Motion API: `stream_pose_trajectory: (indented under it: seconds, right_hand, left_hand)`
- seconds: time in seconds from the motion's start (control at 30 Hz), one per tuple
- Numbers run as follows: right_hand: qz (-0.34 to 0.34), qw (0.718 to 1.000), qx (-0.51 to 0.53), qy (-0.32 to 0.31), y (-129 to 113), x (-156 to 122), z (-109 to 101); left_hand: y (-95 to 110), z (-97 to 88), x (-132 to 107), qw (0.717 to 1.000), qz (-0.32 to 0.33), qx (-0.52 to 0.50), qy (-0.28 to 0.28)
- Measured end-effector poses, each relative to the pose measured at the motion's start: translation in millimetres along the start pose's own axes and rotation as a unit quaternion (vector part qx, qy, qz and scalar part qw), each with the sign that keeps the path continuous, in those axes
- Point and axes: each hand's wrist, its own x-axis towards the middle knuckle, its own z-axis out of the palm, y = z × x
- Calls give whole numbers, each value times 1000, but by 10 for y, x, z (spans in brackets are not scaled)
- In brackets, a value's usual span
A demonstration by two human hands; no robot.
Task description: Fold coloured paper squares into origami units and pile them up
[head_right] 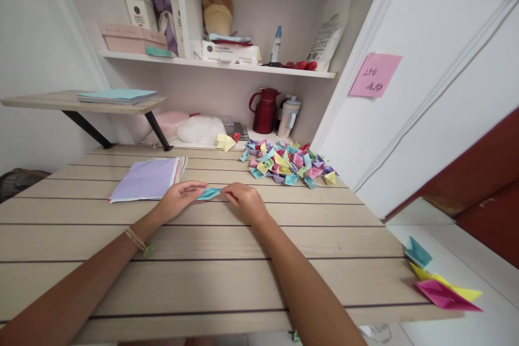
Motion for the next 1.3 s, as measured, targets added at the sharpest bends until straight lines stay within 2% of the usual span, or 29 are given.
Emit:
stream_pose_trajectory:
  seconds: [0.1,0.3,0.5,0.73,0.93,1.0,1.07,1.13,1.17,1.23,1.3]
  right_hand:
    - [-9,1000,-1,-2,5,2,-3]
    - [-29,999,-11,-19,3,3,-1]
    - [-65,996,-45,-27,-7,-4,15]
    - [-86,994,-55,-48,-29,5,8]
    - [-44,998,-30,-39,-45,20,5]
    - [-12,999,-12,-28,-16,36,-18]
    - [40,999,2,10,54,50,-84]
    - [110,990,-1,93,170,48,-208]
    - [155,975,-17,156,243,36,-292]
    - [252,923,-70,281,402,-14,-484]
    - [287,897,-102,319,558,-92,-672]
  left_hand:
    - [-19,-13,-4,999,-33,-19,-36]
    - [-23,0,-15,997,-22,11,-70]
    - [-19,-13,-17,985,41,147,-84]
    - [27,-45,-8,956,60,280,-62]
    - [68,-22,-21,974,45,202,-88]
    - [105,-39,-19,978,44,191,-66]
    - [155,-100,-11,973,58,222,-1]
    - [209,-203,-3,948,85,295,87]
    - [235,-264,-2,925,92,347,125]
    - [271,-384,-8,867,84,461,171]
    - [282,-476,-24,822,34,541,173]
